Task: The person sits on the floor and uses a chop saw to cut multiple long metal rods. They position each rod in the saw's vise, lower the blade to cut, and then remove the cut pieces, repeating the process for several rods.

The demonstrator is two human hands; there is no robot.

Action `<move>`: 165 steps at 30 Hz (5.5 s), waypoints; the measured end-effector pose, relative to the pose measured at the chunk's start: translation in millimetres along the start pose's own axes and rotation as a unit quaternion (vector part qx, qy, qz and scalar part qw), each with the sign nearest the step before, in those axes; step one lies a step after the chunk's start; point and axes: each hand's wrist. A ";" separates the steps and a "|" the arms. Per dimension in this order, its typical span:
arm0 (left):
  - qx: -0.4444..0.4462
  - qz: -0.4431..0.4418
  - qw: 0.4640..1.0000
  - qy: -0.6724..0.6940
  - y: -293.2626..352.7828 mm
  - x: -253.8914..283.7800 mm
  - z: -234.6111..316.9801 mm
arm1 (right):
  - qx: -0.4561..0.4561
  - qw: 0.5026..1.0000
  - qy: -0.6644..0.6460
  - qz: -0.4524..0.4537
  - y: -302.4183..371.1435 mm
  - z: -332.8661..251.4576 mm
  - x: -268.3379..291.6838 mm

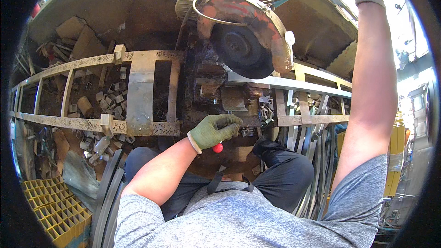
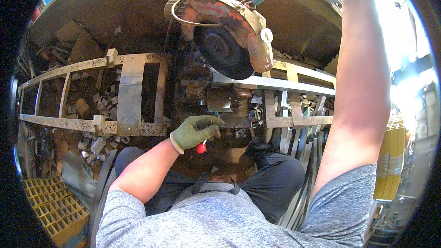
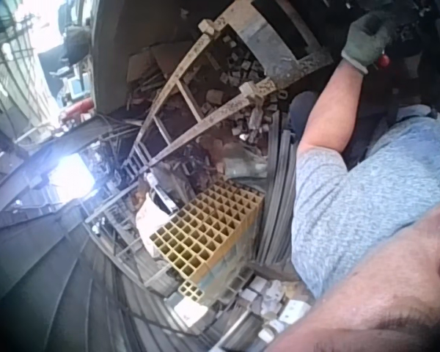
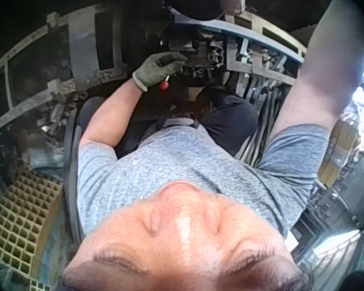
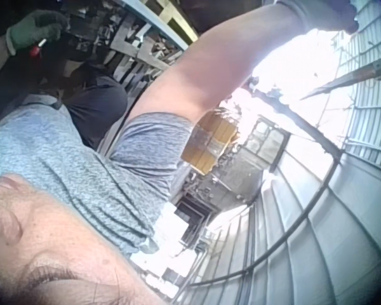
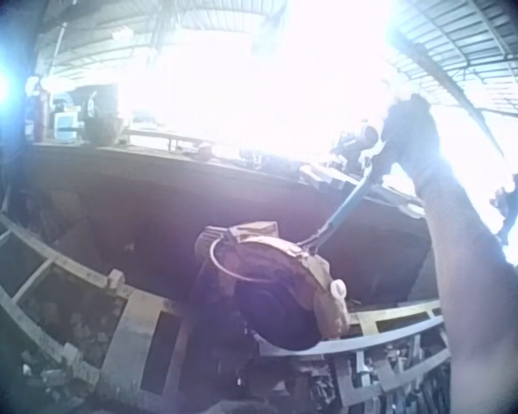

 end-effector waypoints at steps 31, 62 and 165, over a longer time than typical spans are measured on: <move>0.047 -0.015 0.999 -0.013 -7.6 -12.6 -7.0 | -0.133 0.963 -0.210 -0.107 35.4 9.4 51.7; 0.041 -0.019 0.999 -0.023 -5.6 -7.3 -18.4 | -0.061 0.993 0.043 -0.088 49.8 13.7 75.3; 0.054 -0.022 0.994 -0.090 1.0 -13.4 0.8 | -0.415 0.273 -0.867 -0.031 211.7 82.7 151.8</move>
Point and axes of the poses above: each hand's wrist, its own y-axis away from the middle knuckle, its own x-axis out of the back of the hand, z = x × y, and after that the axes turned 7 degrees about -x, right-handed
